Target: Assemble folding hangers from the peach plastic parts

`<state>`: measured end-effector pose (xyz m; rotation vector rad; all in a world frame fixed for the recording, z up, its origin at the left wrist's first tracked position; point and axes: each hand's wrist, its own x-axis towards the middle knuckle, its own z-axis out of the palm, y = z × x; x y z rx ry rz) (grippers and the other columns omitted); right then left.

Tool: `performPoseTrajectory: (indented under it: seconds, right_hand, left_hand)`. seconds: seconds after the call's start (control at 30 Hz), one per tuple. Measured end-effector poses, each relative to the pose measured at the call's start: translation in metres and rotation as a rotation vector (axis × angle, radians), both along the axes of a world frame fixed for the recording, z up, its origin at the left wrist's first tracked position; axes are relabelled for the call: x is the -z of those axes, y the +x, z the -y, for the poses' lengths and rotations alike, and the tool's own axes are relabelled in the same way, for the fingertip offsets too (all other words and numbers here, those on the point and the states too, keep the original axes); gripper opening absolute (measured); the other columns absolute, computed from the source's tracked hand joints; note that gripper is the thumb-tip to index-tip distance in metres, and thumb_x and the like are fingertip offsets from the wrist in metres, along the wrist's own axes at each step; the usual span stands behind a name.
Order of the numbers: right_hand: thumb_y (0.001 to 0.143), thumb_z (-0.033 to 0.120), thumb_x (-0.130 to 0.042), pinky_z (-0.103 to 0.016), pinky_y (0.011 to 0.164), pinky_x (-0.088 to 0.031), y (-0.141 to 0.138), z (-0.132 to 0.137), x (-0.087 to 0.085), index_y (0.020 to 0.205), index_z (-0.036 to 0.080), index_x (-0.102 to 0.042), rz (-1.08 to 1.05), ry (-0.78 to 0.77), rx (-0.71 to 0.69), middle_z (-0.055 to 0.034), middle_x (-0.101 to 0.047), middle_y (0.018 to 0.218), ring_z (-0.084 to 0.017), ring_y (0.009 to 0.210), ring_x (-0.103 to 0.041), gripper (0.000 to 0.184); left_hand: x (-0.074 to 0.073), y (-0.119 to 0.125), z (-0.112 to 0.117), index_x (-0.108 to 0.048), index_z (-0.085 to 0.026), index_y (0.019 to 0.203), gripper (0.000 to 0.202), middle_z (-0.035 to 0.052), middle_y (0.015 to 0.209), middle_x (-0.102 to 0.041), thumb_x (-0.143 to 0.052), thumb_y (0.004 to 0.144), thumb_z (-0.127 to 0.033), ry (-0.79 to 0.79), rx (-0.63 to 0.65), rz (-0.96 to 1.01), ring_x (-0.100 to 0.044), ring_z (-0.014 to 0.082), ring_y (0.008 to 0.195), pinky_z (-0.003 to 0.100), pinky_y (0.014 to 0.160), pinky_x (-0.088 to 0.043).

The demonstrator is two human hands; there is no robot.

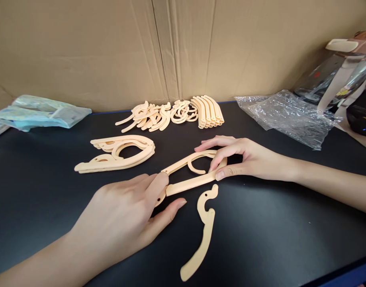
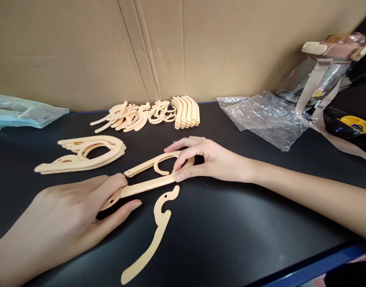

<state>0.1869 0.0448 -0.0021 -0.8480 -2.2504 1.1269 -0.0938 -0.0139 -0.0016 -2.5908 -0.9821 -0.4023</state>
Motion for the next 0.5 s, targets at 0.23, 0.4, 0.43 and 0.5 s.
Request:
performPoseTrajectory:
  seconds: [0.23, 0.4, 0.43, 0.5]
  right_hand:
    - [0.079, 0.047, -0.080, -0.044, 0.114, -0.036, -0.001, 0.001, -0.001, 0.093, 0.026, -0.080, 0.021, 0.012, 0.024, -0.0044, -0.061, 0.140, -0.026, 0.130, -0.055, 0.026]
    - [0.075, 0.052, -0.081, -0.047, 0.115, -0.033, -0.001, 0.001, -0.002, 0.097, 0.027, -0.079, 0.094, 0.082, 0.011, -0.0050, -0.059, 0.142, -0.027, 0.133, -0.051, 0.033]
    - [0.075, 0.052, -0.082, -0.048, 0.115, -0.033, -0.001, 0.001, -0.002, 0.097, 0.027, -0.078, 0.106, 0.087, 0.011, -0.0053, -0.058, 0.143, -0.028, 0.134, -0.050, 0.034]
    - [0.074, 0.052, -0.083, -0.049, 0.116, -0.031, -0.001, 0.002, -0.002, 0.099, 0.027, -0.078, 0.124, 0.095, 0.011, -0.0059, -0.056, 0.145, -0.029, 0.136, -0.048, 0.036]
  left_hand:
    - [-0.009, 0.002, 0.003, -0.052, -0.019, 0.073, 0.023, -0.0008, 0.063, -0.047, -0.037, 0.087, -0.009, -0.126, 0.151, 0.052, -0.043, 0.0171, 0.058, 0.031, 0.051, -0.036]
    - [-0.017, 0.004, 0.012, -0.056, -0.021, 0.070, 0.025, 0.0060, 0.072, -0.061, -0.038, 0.080, -0.009, -0.178, 0.183, -0.032, -0.050, 0.0218, 0.065, 0.036, 0.051, -0.037]
    - [-0.015, 0.004, 0.013, -0.057, -0.021, 0.070, 0.024, 0.0070, 0.074, -0.063, -0.038, 0.080, -0.009, -0.168, 0.206, -0.017, -0.052, 0.0228, 0.067, 0.036, 0.050, -0.037]
    - [-0.010, 0.004, 0.014, -0.058, -0.020, 0.069, 0.024, 0.0080, 0.075, -0.065, -0.040, 0.079, -0.008, -0.151, 0.273, 0.039, -0.055, 0.0244, 0.070, 0.037, 0.051, -0.039]
